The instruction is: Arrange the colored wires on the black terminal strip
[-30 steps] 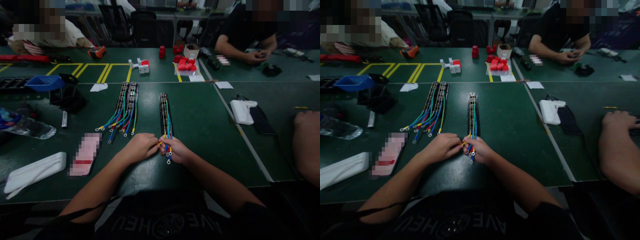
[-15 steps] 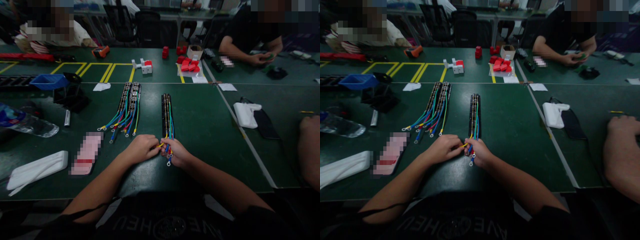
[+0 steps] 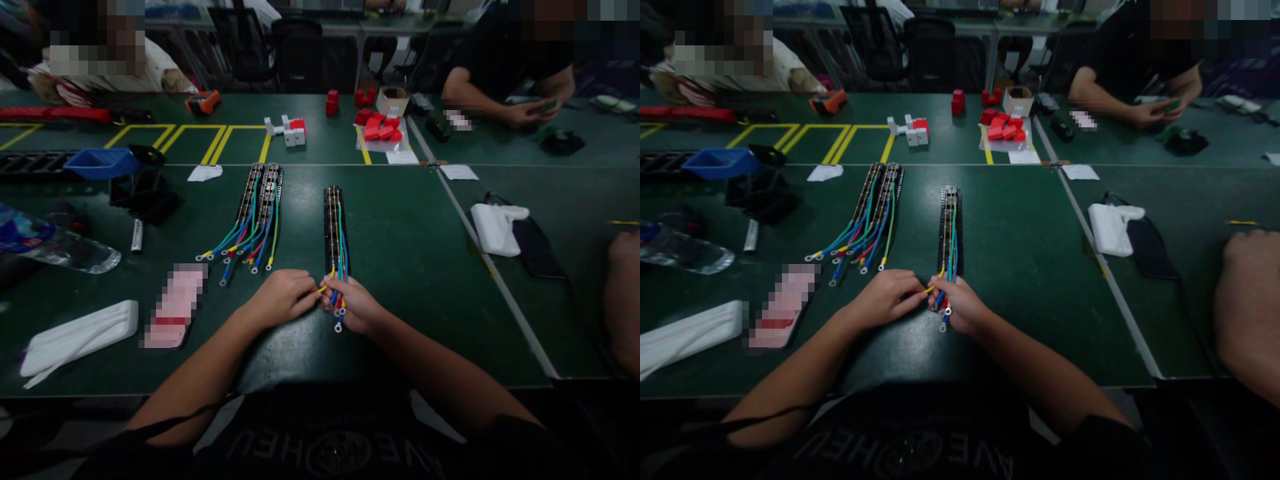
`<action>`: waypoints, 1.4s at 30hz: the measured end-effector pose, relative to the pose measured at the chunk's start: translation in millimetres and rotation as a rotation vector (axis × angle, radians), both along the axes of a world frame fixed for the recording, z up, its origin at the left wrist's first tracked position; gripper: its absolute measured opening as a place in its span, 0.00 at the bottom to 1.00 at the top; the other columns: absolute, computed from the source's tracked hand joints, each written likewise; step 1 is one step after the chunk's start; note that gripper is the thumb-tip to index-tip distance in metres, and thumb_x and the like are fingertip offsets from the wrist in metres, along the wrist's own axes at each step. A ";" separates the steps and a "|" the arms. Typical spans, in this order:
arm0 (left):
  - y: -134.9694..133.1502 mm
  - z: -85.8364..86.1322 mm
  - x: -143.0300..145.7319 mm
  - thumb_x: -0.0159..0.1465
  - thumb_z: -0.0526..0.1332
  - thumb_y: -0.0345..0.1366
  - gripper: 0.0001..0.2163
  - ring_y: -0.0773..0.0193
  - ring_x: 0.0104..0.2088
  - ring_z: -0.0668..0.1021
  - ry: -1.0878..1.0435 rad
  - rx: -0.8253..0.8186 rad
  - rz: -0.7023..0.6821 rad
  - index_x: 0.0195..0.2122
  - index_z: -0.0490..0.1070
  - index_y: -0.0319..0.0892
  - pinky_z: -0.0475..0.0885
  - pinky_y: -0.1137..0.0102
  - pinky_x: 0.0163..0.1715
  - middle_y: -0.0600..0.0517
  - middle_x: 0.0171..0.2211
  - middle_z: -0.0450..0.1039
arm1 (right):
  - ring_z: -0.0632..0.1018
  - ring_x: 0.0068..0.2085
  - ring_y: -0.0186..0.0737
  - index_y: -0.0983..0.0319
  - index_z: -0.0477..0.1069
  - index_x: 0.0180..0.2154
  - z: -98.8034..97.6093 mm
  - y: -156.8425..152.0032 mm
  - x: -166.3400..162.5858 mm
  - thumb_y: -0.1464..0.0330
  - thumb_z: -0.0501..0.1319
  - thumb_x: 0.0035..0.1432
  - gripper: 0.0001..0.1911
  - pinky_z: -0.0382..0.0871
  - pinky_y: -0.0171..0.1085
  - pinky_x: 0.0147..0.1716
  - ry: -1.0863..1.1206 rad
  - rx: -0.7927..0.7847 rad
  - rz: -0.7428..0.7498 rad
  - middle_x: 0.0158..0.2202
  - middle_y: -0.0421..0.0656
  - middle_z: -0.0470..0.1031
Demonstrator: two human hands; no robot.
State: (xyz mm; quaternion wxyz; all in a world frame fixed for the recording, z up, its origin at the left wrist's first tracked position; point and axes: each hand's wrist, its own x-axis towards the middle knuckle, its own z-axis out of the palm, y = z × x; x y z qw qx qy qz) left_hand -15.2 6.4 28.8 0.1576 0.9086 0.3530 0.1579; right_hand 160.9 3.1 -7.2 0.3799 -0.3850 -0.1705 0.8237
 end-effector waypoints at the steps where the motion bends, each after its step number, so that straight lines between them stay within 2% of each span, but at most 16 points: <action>1: 0.0 -0.9 -0.3 0.67 0.53 0.37 0.12 0.67 0.29 0.71 -0.008 -0.007 0.009 0.31 0.72 0.38 0.65 0.71 0.30 0.52 0.26 0.67 | 0.69 0.19 0.29 0.64 0.68 0.29 -0.5 -0.2 0.7 0.68 0.66 0.52 0.08 0.65 0.30 0.20 -0.001 0.012 0.007 0.17 0.35 0.65; 8: 0.8 -5.8 -1.8 0.66 0.54 0.37 0.12 0.67 0.28 0.70 -0.022 0.002 0.022 0.29 0.71 0.38 0.64 0.71 0.30 0.52 0.25 0.67 | 0.70 0.20 0.30 0.64 0.70 0.32 -0.7 0.0 3.3 0.69 0.63 0.55 0.05 0.65 0.31 0.21 -0.016 0.043 0.034 0.18 0.35 0.66; 16: 0.1 -5.0 -1.0 0.67 0.51 0.37 0.13 0.66 0.29 0.70 0.009 0.065 -0.009 0.31 0.71 0.39 0.63 0.70 0.30 0.52 0.26 0.67 | 0.69 0.20 0.30 0.64 0.69 0.31 -1.3 0.6 4.6 0.67 0.64 0.54 0.07 0.64 0.31 0.23 0.020 0.068 0.067 0.19 0.36 0.66; 28: -1.2 -8.9 -1.7 0.68 0.51 0.39 0.13 0.66 0.29 0.71 0.039 0.091 0.022 0.31 0.70 0.39 0.65 0.69 0.31 0.52 0.26 0.68 | 0.69 0.21 0.30 0.64 0.69 0.31 0.8 1.6 6.5 0.69 0.63 0.55 0.05 0.65 0.31 0.23 0.011 0.047 0.070 0.19 0.36 0.66; 42: -1.8 -9.3 -2.8 0.66 0.53 0.39 0.13 0.69 0.26 0.70 -0.010 0.050 0.052 0.29 0.70 0.39 0.64 0.72 0.28 0.52 0.25 0.68 | 0.70 0.21 0.30 0.64 0.69 0.31 0.6 2.0 7.2 0.69 0.63 0.55 0.05 0.65 0.31 0.23 0.004 0.062 0.081 0.19 0.36 0.66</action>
